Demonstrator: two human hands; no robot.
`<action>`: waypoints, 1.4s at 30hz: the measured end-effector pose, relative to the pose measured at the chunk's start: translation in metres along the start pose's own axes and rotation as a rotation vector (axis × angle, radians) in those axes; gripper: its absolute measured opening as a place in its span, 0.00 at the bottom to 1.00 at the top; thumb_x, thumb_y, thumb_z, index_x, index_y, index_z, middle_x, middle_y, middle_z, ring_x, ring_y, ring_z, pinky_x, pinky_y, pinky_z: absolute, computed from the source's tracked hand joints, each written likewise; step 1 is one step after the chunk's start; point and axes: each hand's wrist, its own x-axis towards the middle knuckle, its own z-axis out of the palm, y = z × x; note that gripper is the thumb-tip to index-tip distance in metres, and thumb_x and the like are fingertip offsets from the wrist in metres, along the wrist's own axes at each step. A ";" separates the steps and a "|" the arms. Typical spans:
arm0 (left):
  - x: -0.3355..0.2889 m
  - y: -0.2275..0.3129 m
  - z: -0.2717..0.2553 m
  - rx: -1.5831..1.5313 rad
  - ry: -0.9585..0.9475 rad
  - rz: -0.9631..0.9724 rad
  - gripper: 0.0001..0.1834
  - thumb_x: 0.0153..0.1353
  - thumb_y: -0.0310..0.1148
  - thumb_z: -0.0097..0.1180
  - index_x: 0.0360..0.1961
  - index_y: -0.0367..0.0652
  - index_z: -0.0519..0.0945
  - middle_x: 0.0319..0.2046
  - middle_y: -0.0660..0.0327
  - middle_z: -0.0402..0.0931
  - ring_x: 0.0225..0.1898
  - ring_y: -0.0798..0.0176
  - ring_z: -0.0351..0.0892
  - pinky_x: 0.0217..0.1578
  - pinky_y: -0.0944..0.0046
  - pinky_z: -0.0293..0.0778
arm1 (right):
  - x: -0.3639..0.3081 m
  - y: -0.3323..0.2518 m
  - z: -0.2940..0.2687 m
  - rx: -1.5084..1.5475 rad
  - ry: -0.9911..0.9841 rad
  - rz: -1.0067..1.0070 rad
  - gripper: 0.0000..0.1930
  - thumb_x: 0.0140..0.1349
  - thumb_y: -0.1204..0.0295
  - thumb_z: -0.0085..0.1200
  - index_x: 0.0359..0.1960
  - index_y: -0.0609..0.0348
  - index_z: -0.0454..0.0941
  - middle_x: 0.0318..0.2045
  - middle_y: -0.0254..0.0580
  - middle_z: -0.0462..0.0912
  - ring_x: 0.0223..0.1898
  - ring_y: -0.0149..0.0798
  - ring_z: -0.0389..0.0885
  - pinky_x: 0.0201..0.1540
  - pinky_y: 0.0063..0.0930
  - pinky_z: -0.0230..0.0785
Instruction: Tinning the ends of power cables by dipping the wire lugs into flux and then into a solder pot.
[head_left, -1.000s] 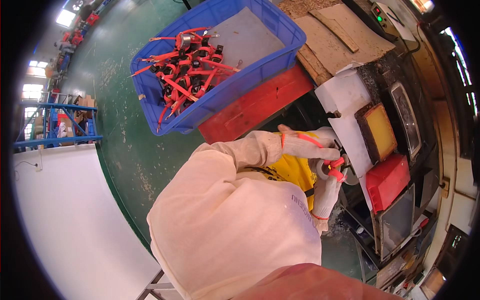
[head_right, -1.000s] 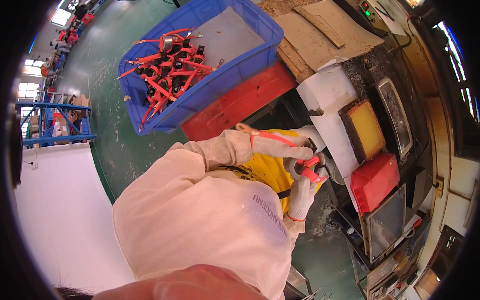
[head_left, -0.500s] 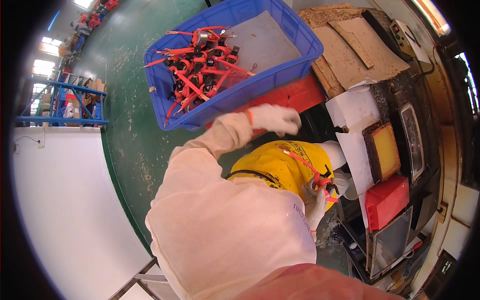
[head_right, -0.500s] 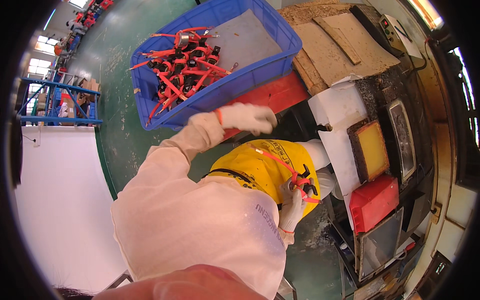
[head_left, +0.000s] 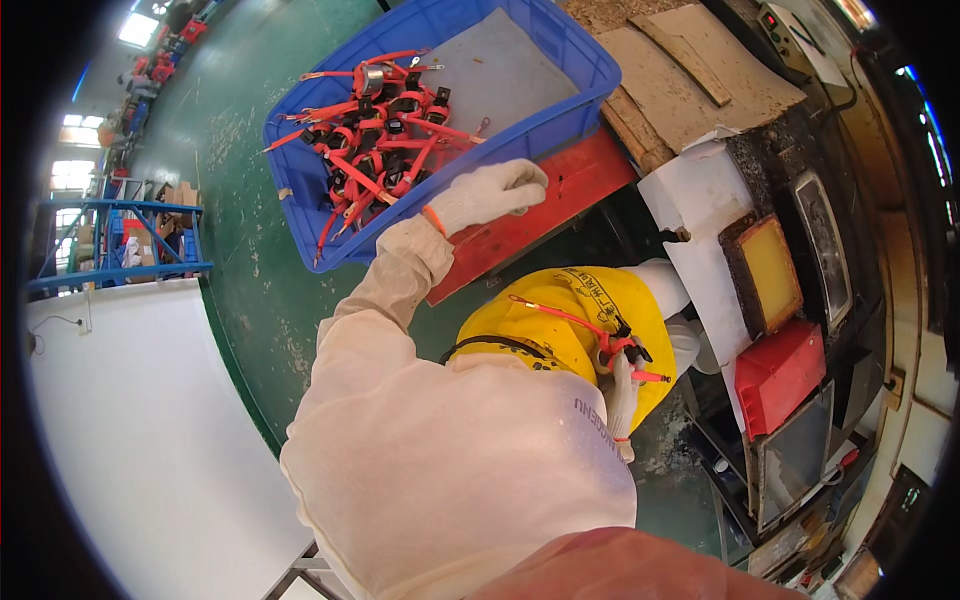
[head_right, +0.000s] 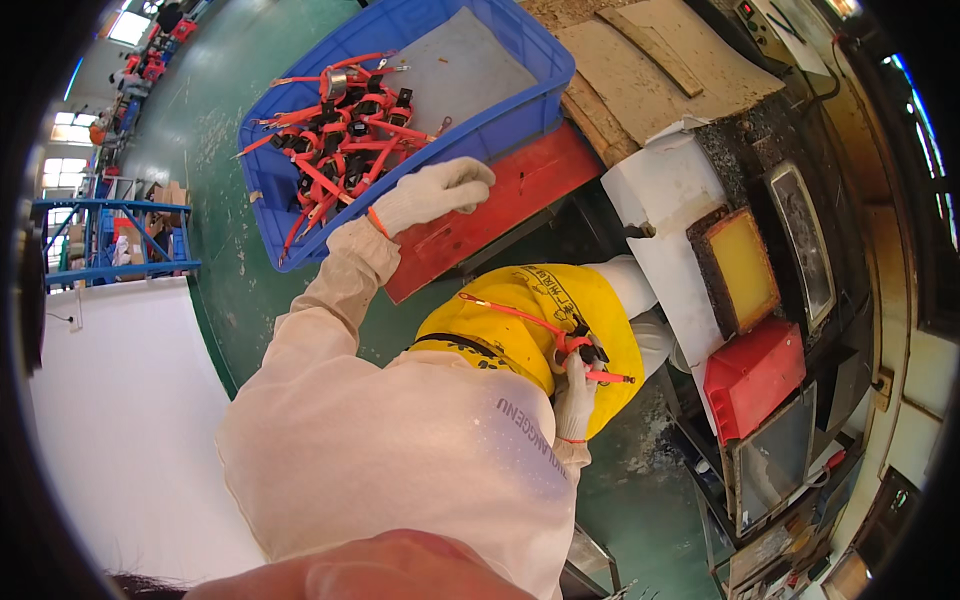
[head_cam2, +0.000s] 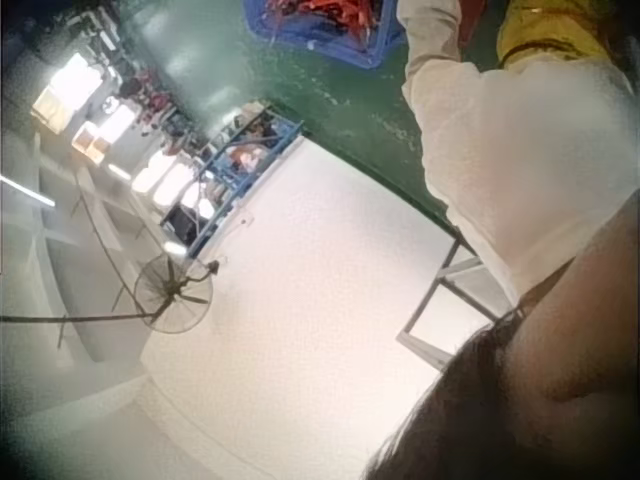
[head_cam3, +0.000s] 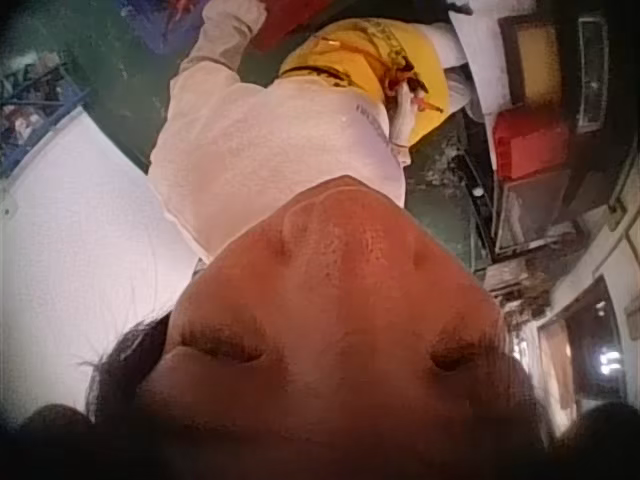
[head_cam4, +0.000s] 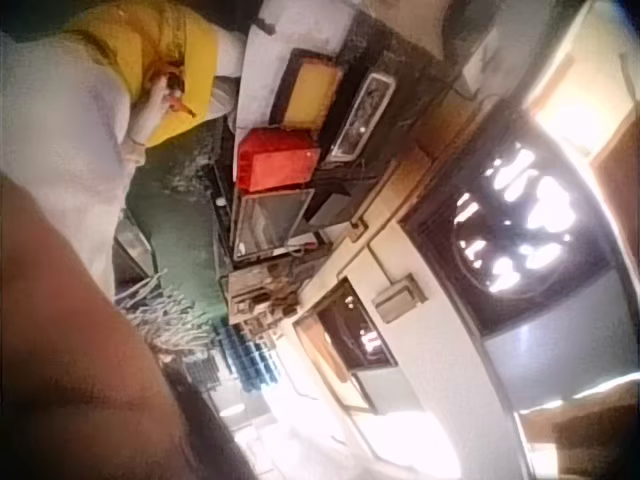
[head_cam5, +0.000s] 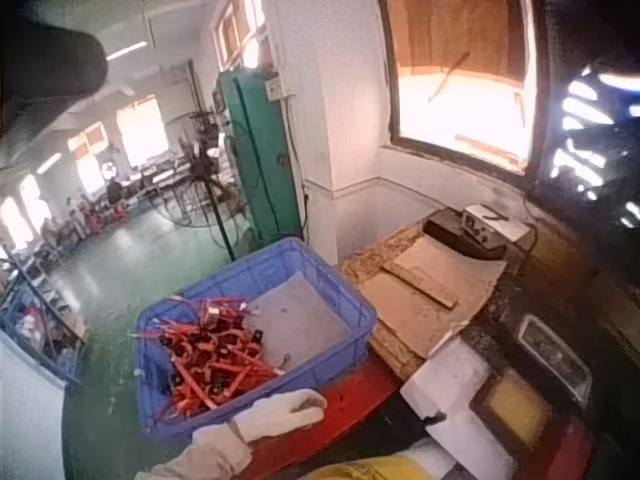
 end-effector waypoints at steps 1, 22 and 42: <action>0.002 0.005 -0.007 0.006 0.024 0.058 0.24 0.66 0.49 0.55 0.55 0.43 0.77 0.43 0.63 0.82 0.41 0.70 0.83 0.47 0.67 0.76 | 0.002 0.005 -0.007 0.020 0.022 0.038 0.25 0.67 0.70 0.56 0.65 0.54 0.64 0.50 0.37 0.73 0.49 0.34 0.73 0.55 0.30 0.68; 0.074 -0.104 -0.217 0.804 1.076 -0.657 0.34 0.51 0.54 0.65 0.56 0.49 0.75 0.54 0.47 0.74 0.58 0.45 0.74 0.54 0.47 0.75 | 0.005 -0.002 0.009 0.076 0.020 0.118 0.29 0.65 0.70 0.59 0.66 0.55 0.62 0.53 0.40 0.74 0.53 0.37 0.73 0.59 0.32 0.64; 0.026 -0.056 -0.259 0.451 1.324 -0.309 0.37 0.45 0.57 0.63 0.46 0.35 0.83 0.46 0.44 0.83 0.48 0.44 0.83 0.51 0.53 0.75 | 0.006 -0.008 0.021 0.103 0.030 0.150 0.27 0.66 0.69 0.58 0.65 0.55 0.63 0.49 0.36 0.74 0.50 0.35 0.73 0.56 0.31 0.66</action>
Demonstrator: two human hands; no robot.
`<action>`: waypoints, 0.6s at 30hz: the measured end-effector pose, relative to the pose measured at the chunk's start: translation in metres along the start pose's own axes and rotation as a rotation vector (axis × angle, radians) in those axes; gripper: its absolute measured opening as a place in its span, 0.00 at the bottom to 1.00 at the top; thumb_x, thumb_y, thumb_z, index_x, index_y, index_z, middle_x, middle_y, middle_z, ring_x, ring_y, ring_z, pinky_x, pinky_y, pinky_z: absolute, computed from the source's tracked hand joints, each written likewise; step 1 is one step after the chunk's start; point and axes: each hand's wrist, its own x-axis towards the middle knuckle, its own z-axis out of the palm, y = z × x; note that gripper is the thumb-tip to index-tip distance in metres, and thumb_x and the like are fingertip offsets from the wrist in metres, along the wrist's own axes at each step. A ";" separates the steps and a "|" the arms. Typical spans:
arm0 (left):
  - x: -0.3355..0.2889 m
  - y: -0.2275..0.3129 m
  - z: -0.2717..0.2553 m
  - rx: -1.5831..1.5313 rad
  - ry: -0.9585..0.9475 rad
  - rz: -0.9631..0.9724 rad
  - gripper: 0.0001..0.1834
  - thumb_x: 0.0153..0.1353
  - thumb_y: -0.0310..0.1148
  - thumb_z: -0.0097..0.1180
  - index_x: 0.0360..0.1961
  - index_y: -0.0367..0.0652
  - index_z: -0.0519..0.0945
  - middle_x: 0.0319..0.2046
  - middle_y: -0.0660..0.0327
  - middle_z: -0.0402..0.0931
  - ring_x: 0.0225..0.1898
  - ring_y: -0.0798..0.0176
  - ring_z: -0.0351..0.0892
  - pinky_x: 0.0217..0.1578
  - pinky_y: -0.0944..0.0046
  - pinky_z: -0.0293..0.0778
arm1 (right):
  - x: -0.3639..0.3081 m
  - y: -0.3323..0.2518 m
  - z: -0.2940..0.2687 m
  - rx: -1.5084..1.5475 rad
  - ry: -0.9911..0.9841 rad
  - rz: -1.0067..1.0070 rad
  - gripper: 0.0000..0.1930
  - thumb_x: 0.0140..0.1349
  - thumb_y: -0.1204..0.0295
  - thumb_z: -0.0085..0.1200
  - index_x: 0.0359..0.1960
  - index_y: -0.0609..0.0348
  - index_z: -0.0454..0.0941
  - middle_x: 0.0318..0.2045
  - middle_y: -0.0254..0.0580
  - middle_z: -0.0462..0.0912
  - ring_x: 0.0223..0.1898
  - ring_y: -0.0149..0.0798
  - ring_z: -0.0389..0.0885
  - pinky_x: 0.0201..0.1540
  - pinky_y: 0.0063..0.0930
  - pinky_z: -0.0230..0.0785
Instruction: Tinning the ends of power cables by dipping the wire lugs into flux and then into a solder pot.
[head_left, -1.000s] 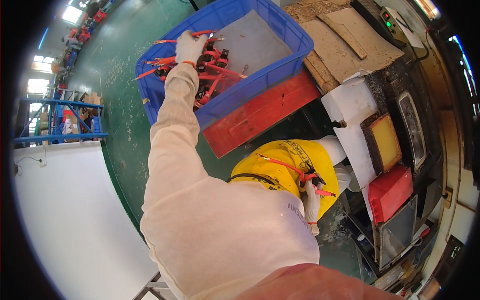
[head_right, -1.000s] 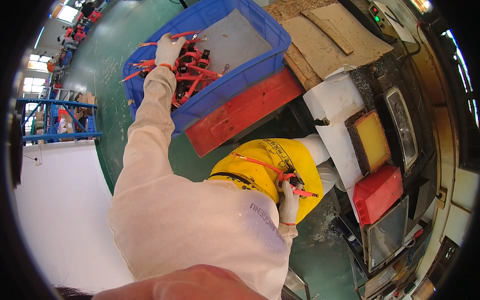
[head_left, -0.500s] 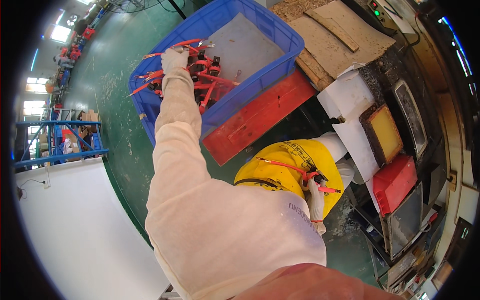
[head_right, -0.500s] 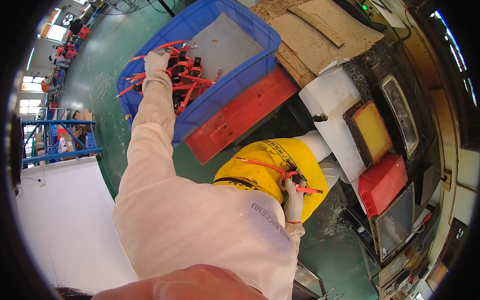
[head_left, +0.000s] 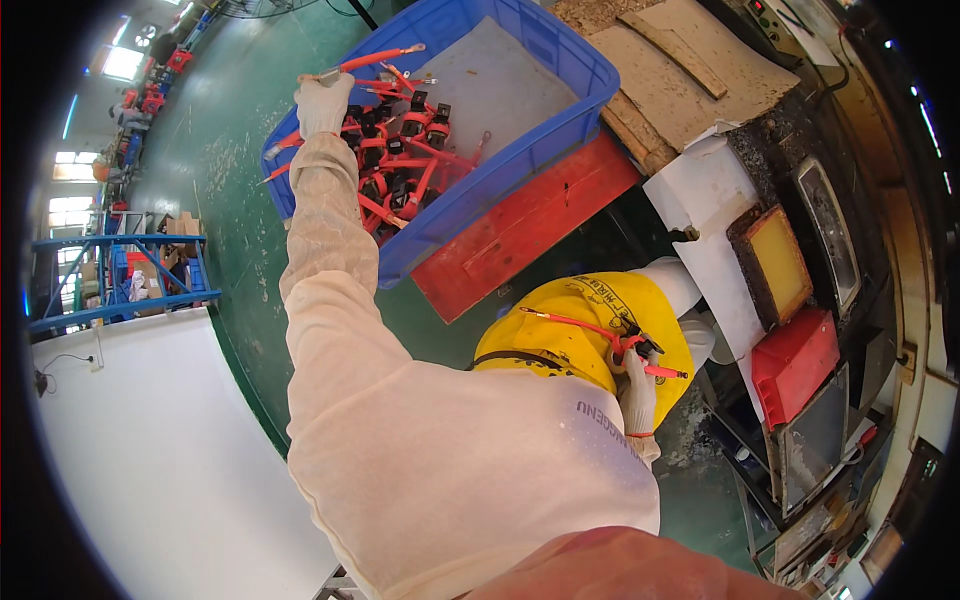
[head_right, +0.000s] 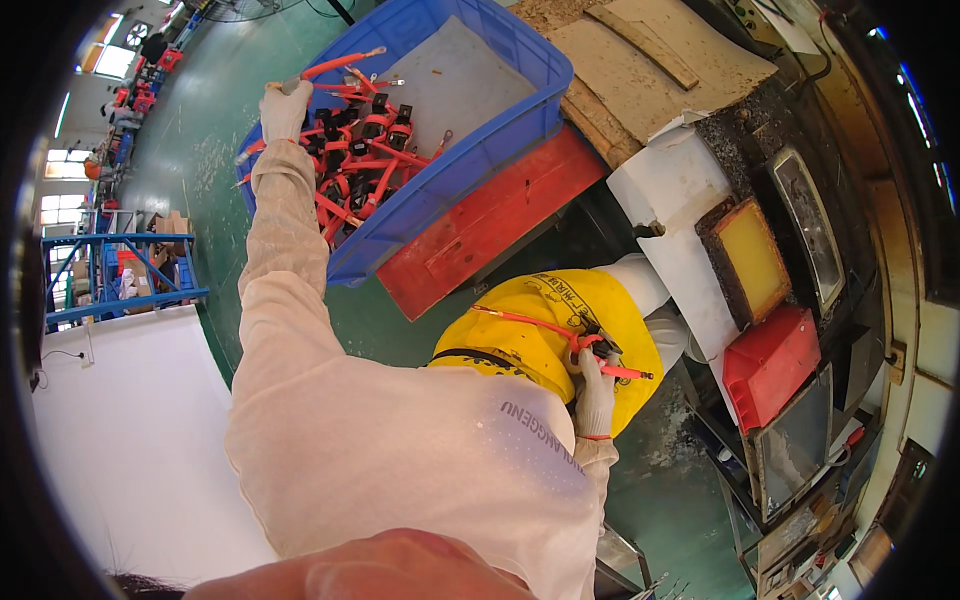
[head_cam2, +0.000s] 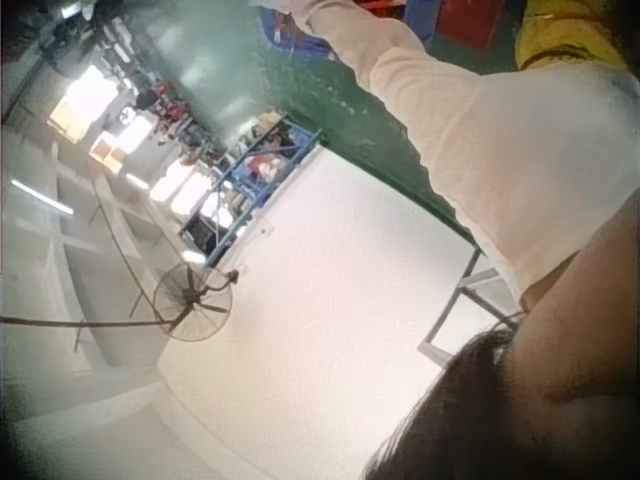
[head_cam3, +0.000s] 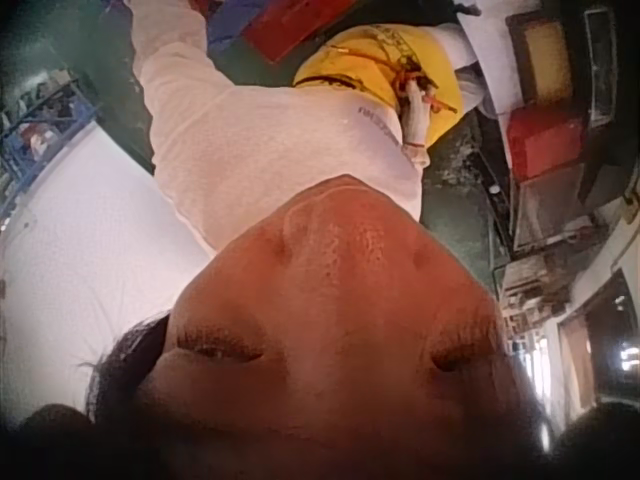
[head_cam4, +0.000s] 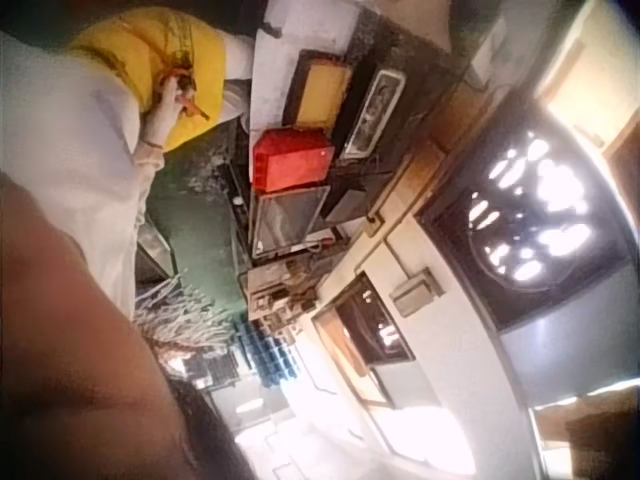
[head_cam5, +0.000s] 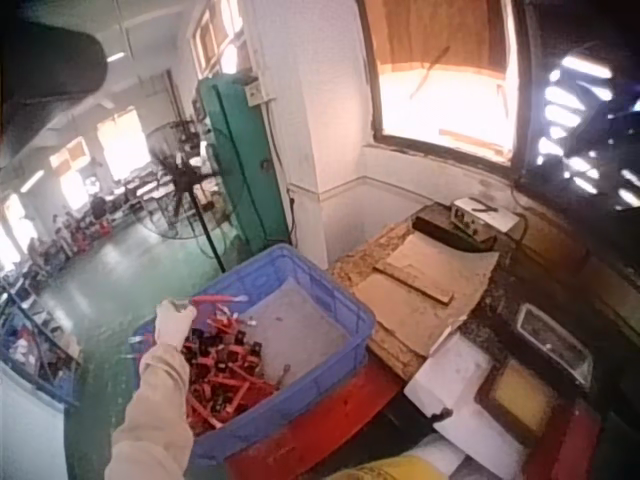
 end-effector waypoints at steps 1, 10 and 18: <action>-0.005 0.009 -0.005 0.128 0.087 0.075 0.38 0.45 0.58 0.62 0.49 0.35 0.82 0.47 0.44 0.83 0.49 0.44 0.82 0.52 0.53 0.74 | 0.001 0.001 -0.003 -0.013 -0.003 -0.006 0.27 0.66 0.69 0.58 0.65 0.55 0.63 0.49 0.36 0.74 0.50 0.35 0.72 0.57 0.31 0.66; -0.068 0.090 -0.069 -1.240 -0.839 -0.012 0.25 0.67 0.42 0.52 0.58 0.34 0.72 0.51 0.52 0.79 0.49 0.53 0.82 0.47 0.56 0.80 | 0.007 0.017 -0.031 -0.132 -0.026 -0.084 0.23 0.70 0.65 0.52 0.64 0.55 0.65 0.53 0.39 0.73 0.54 0.37 0.73 0.58 0.32 0.68; -0.245 0.155 -0.025 -1.037 -1.701 -0.298 0.21 0.72 0.43 0.46 0.57 0.38 0.71 0.50 0.46 0.78 0.40 0.49 0.84 0.29 0.65 0.82 | 0.019 0.005 -0.022 -0.597 -0.129 -0.377 0.24 0.74 0.62 0.44 0.65 0.63 0.65 0.58 0.44 0.72 0.61 0.37 0.68 0.66 0.28 0.57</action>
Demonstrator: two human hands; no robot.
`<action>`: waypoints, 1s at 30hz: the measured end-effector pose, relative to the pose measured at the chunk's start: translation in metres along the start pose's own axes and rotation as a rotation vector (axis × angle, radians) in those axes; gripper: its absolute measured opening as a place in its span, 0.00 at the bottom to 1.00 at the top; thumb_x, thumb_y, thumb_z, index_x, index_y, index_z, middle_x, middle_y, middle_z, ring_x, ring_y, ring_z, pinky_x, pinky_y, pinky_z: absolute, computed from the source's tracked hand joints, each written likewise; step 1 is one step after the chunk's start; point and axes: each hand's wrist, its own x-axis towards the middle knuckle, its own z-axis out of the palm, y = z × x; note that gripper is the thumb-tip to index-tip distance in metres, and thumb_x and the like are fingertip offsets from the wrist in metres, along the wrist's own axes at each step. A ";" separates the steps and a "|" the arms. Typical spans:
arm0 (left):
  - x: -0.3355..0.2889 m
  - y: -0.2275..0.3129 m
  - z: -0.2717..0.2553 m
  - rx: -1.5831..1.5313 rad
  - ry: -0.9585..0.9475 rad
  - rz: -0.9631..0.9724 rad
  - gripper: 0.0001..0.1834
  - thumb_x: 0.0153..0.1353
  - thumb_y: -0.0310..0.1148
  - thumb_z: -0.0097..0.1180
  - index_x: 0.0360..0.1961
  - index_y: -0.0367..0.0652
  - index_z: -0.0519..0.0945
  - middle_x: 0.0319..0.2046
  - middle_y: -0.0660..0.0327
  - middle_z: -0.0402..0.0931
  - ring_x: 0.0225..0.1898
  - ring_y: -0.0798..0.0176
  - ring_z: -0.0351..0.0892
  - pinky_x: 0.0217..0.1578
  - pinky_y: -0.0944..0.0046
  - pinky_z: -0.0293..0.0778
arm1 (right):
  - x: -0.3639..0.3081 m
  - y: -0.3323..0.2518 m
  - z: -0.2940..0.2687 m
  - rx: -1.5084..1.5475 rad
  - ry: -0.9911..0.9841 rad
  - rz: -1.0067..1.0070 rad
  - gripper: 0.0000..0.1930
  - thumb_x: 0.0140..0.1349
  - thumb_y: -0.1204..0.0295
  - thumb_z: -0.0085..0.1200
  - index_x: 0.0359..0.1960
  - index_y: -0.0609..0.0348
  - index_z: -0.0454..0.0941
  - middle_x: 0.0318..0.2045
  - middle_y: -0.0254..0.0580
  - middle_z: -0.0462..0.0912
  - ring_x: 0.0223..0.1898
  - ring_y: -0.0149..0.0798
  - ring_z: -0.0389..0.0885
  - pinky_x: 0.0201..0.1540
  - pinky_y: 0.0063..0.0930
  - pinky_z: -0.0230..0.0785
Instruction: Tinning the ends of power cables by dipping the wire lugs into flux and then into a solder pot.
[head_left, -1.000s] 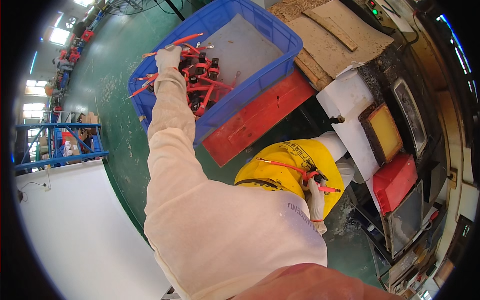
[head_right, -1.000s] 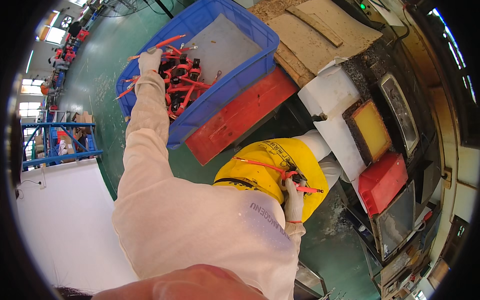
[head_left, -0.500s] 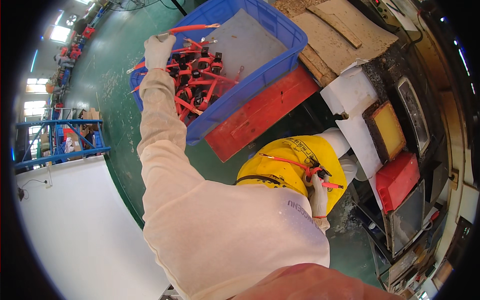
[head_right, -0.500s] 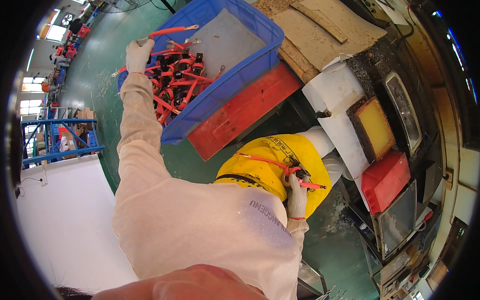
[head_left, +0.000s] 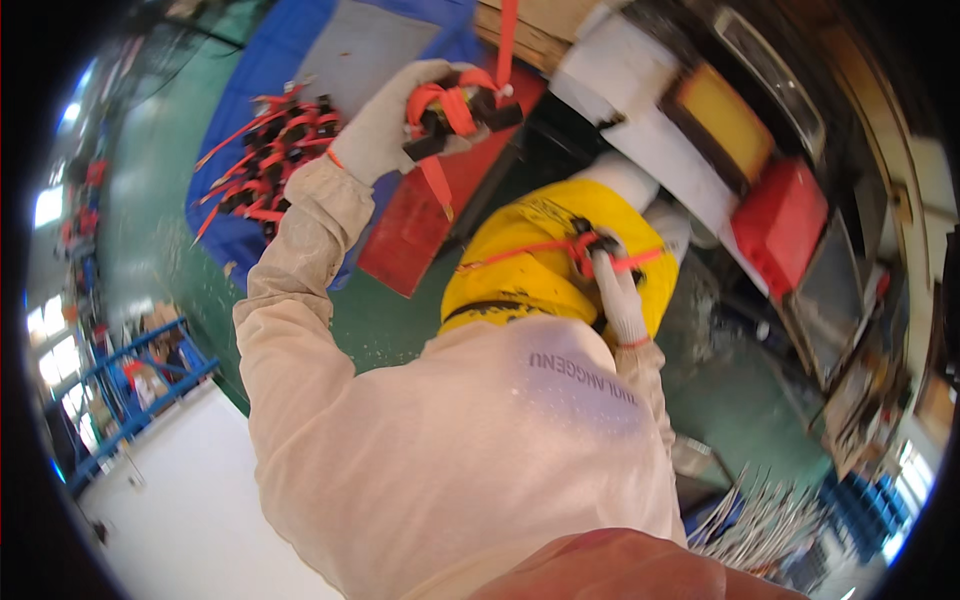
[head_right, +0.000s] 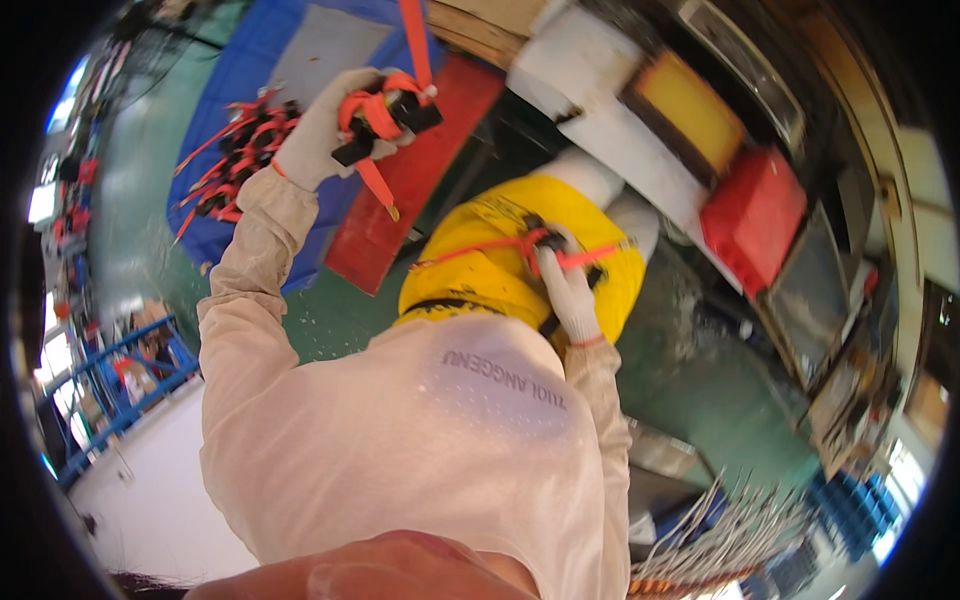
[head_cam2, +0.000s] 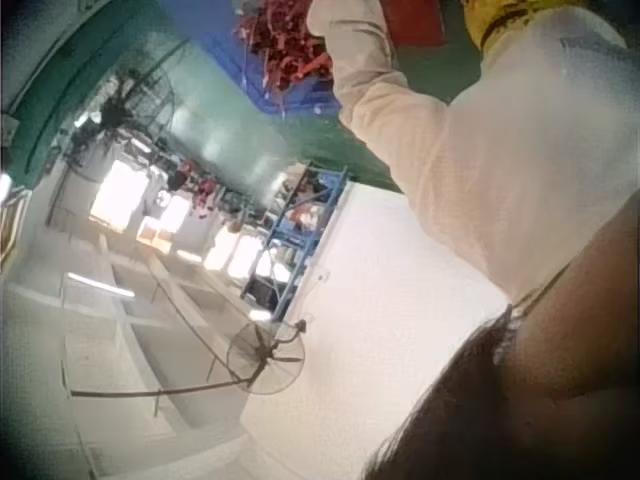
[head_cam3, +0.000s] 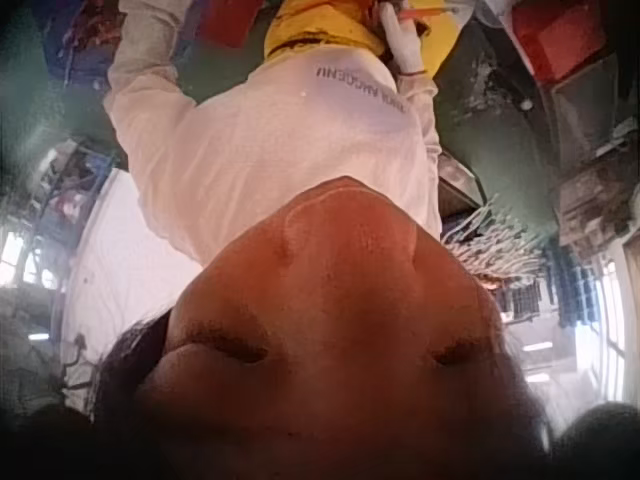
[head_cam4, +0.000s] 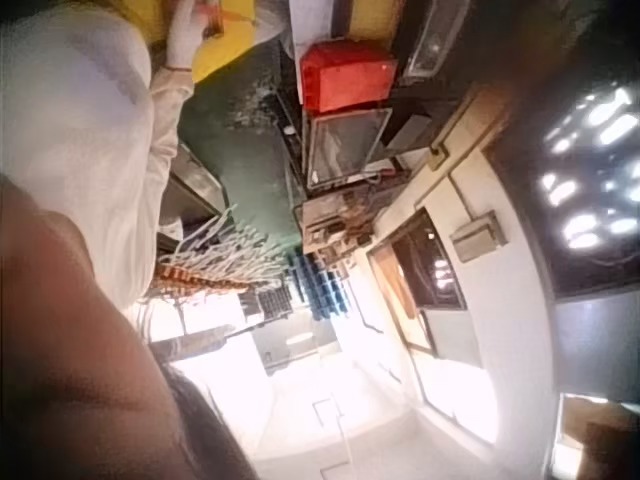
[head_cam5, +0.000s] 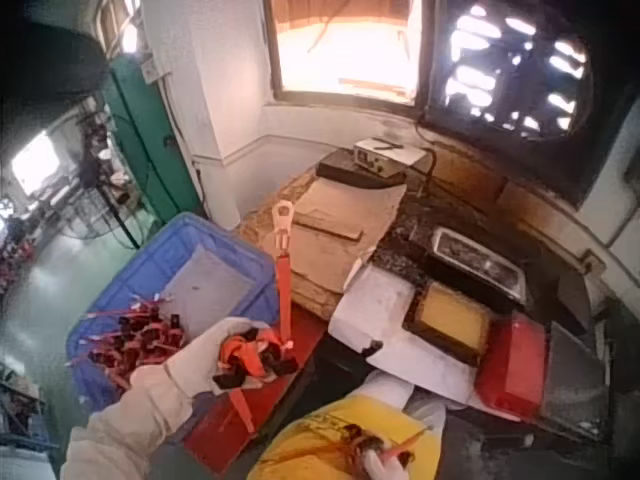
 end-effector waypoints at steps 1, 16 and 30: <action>0.011 -0.019 0.011 -0.062 0.046 -0.111 0.22 0.71 0.43 0.46 0.56 0.36 0.72 0.47 0.45 0.79 0.37 0.49 0.84 0.27 0.64 0.82 | 0.004 -0.001 0.000 -0.046 -0.031 -0.009 0.24 0.75 0.60 0.41 0.65 0.64 0.64 0.59 0.45 0.72 0.63 0.38 0.68 0.67 0.28 0.56; 0.120 -0.159 0.057 0.164 -0.214 -0.909 0.26 0.67 0.54 0.45 0.34 0.39 0.79 0.25 0.52 0.81 0.11 0.69 0.67 0.08 0.73 0.59 | -0.007 0.003 -0.005 0.239 0.002 0.131 0.26 0.71 0.70 0.42 0.70 0.64 0.62 0.65 0.48 0.71 0.65 0.38 0.69 0.67 0.28 0.58; 0.146 -0.180 0.072 0.821 -0.375 -0.755 0.22 0.64 0.54 0.51 0.35 0.44 0.82 0.16 0.60 0.76 0.10 0.66 0.70 0.10 0.69 0.63 | -0.011 0.000 -0.004 0.241 0.027 0.220 0.36 0.62 0.73 0.51 0.72 0.65 0.53 0.59 0.49 0.75 0.60 0.40 0.73 0.63 0.31 0.64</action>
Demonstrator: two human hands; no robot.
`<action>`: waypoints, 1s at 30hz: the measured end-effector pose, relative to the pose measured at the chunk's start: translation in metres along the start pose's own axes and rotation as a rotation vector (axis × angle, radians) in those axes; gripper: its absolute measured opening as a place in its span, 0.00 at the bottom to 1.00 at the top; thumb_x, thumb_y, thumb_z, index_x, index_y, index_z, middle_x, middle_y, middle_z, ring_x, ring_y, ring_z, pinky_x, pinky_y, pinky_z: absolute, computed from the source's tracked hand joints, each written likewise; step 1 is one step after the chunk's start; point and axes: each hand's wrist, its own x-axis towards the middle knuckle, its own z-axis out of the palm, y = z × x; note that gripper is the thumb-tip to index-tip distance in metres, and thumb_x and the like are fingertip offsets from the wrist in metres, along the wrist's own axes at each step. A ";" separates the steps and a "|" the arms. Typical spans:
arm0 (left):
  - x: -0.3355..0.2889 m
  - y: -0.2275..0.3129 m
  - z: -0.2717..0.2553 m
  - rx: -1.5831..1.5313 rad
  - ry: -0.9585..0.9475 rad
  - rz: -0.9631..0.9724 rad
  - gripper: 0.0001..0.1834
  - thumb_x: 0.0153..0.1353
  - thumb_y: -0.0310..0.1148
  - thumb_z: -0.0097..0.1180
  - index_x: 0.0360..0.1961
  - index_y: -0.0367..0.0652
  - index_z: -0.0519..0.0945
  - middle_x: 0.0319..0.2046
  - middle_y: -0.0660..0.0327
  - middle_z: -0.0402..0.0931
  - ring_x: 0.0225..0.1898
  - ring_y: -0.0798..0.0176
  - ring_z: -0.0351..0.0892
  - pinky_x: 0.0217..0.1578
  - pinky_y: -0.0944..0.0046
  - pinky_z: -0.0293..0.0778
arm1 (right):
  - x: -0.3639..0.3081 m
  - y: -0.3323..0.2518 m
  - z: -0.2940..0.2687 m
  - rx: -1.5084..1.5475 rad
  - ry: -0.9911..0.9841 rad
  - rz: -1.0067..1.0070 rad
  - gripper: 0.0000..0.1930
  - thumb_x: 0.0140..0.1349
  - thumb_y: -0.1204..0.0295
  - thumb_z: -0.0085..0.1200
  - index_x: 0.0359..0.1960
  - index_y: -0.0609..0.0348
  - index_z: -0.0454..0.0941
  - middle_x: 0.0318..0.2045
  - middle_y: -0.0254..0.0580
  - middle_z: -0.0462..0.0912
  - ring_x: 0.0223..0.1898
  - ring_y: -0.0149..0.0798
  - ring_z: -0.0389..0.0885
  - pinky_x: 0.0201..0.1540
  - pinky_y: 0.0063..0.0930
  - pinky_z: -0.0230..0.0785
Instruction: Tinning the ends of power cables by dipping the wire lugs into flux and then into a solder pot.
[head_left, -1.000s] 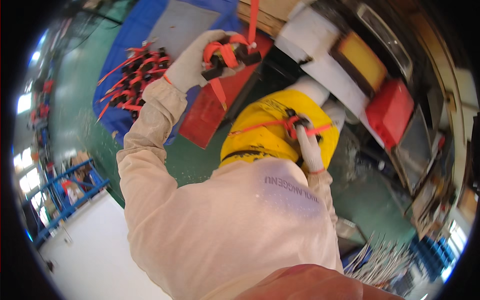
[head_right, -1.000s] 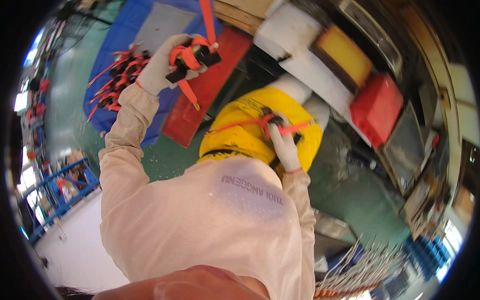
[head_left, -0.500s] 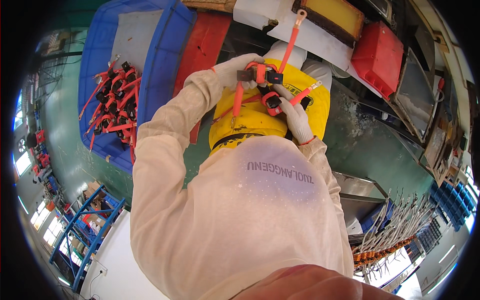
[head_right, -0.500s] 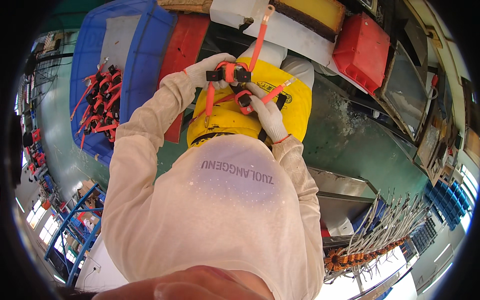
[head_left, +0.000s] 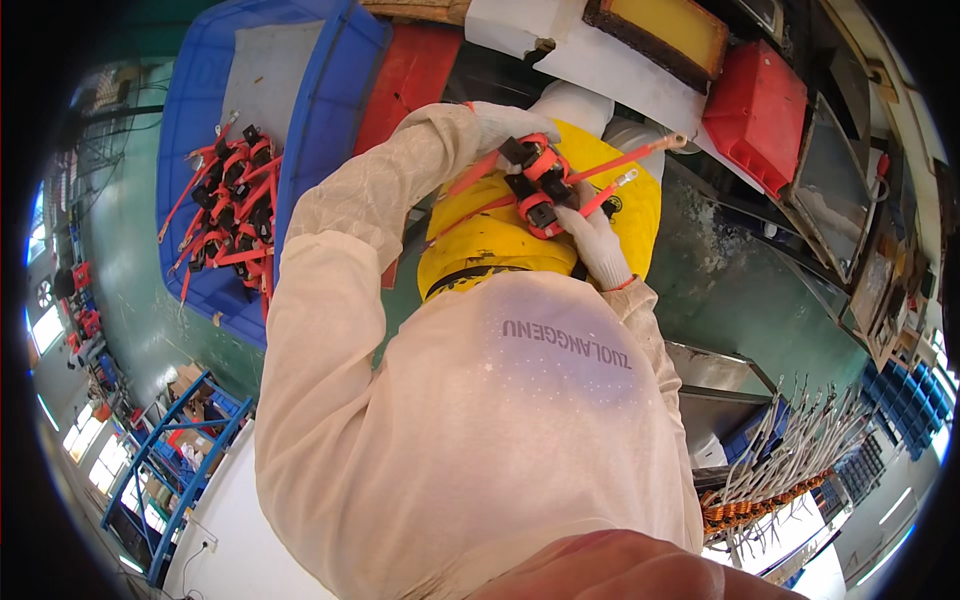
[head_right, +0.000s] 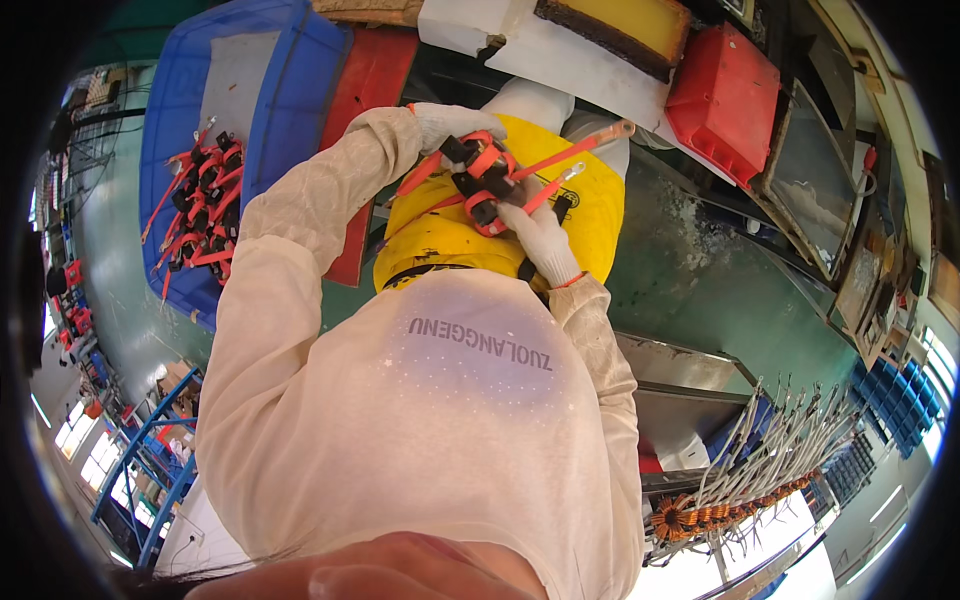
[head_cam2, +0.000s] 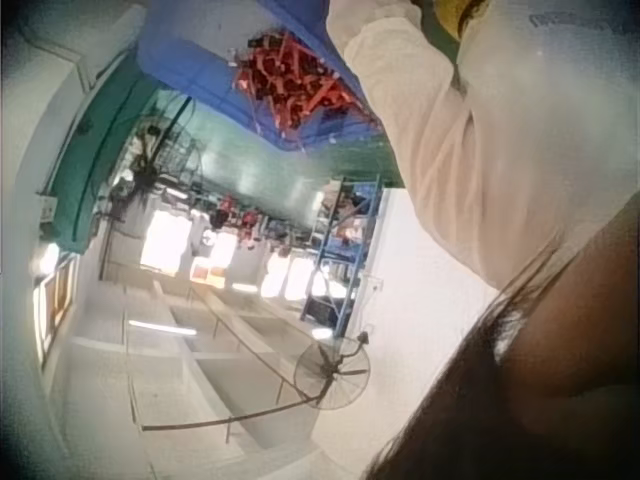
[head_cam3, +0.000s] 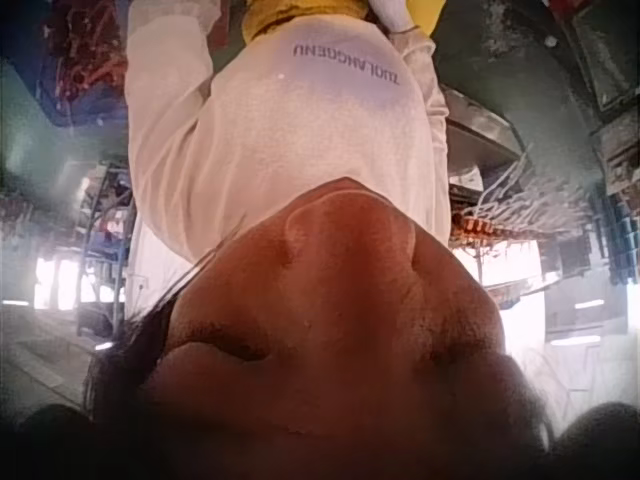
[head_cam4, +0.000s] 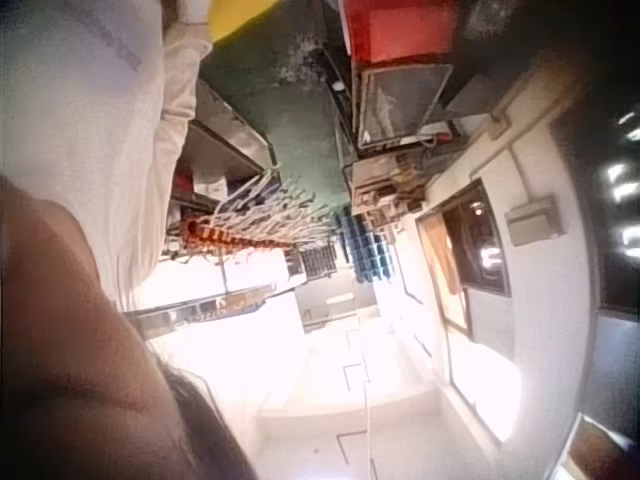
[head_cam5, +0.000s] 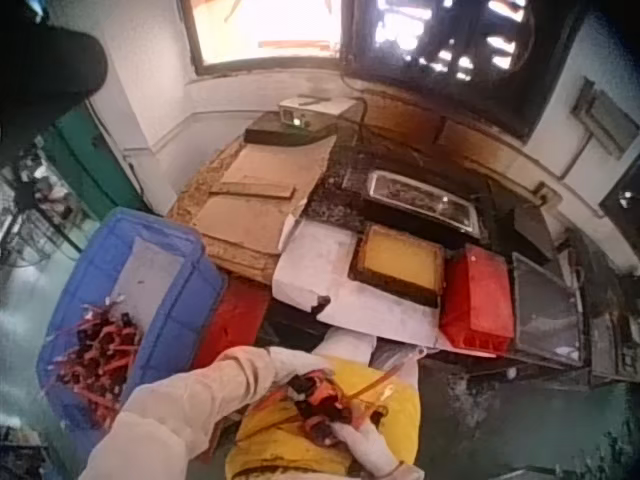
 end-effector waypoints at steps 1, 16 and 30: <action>-0.002 0.003 -0.002 -0.040 -0.006 -0.007 0.22 0.64 0.54 0.51 0.33 0.45 0.81 0.17 0.60 0.76 0.10 0.66 0.70 0.10 0.69 0.63 | -0.002 -0.007 0.000 -0.020 -0.006 -0.029 0.31 0.65 0.70 0.50 0.69 0.66 0.61 0.58 0.49 0.76 0.59 0.39 0.74 0.63 0.30 0.64; -0.101 -0.018 -0.057 -1.233 -0.658 0.699 0.29 0.67 0.45 0.50 0.59 0.30 0.70 0.43 0.52 0.72 0.28 0.70 0.69 0.25 0.73 0.70 | 0.005 -0.045 -0.008 0.667 0.282 -0.125 0.25 0.76 0.63 0.37 0.62 0.73 0.70 0.54 0.51 0.80 0.53 0.42 0.80 0.60 0.37 0.69; -0.061 -0.061 0.092 -1.831 -0.309 0.361 0.21 0.74 0.48 0.38 0.50 0.44 0.75 0.32 0.56 0.76 0.36 0.58 0.76 0.35 0.58 0.76 | 0.015 -0.031 0.016 0.534 0.247 -0.270 0.26 0.77 0.60 0.34 0.65 0.71 0.68 0.58 0.50 0.78 0.56 0.39 0.77 0.60 0.31 0.68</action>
